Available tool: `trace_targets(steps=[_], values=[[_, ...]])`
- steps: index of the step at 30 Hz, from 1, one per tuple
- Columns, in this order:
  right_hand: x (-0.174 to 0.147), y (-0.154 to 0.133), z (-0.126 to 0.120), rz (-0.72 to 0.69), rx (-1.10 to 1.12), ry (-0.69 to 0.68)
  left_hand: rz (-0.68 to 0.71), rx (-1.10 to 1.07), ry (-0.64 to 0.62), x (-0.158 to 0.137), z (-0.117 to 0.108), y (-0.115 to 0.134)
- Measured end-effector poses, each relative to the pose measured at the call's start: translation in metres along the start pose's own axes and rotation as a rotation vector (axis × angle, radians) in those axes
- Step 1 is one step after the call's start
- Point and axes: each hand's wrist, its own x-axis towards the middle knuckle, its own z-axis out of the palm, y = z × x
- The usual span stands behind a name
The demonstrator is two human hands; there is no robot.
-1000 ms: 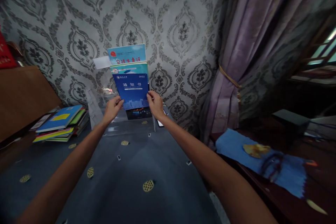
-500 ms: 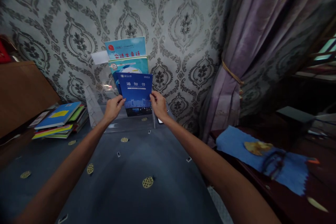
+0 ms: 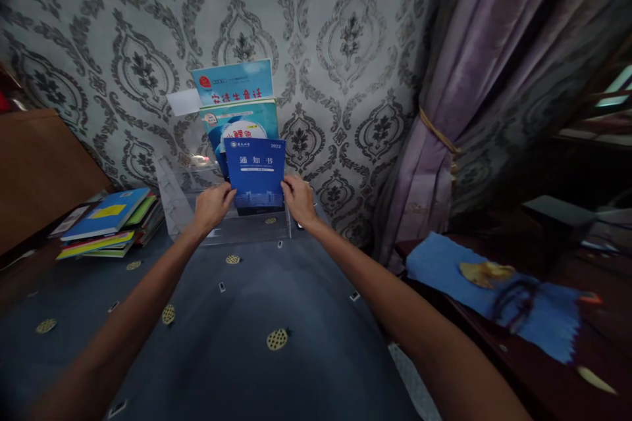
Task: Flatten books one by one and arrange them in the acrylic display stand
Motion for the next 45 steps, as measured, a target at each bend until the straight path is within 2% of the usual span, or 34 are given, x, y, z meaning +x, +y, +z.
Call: trace_targets(steps=[6, 13, 24, 36, 45], values=[[-0.005, 0.004, 0.003, 0.036, -0.030, -0.012, 0.009, 0.057, -0.018, -0.003, 0.004, 0.000], [-0.005, 0.003, 0.003, 0.047, -0.035, -0.012, 0.011, 0.102, -0.102, -0.005, 0.006, 0.002], [-0.008, 0.004, 0.006, 0.040, -0.067, -0.005, 0.004, 0.089, -0.122, -0.007, 0.003, 0.005], [-0.007, 0.007, 0.008, 0.059, -0.095, -0.002, -0.092, 0.041, -0.143, -0.006, 0.002, 0.010], [-0.009, 0.011, 0.011, 0.096, -0.092, 0.065, -0.125, 0.030, -0.170, -0.005, -0.002, 0.014]])
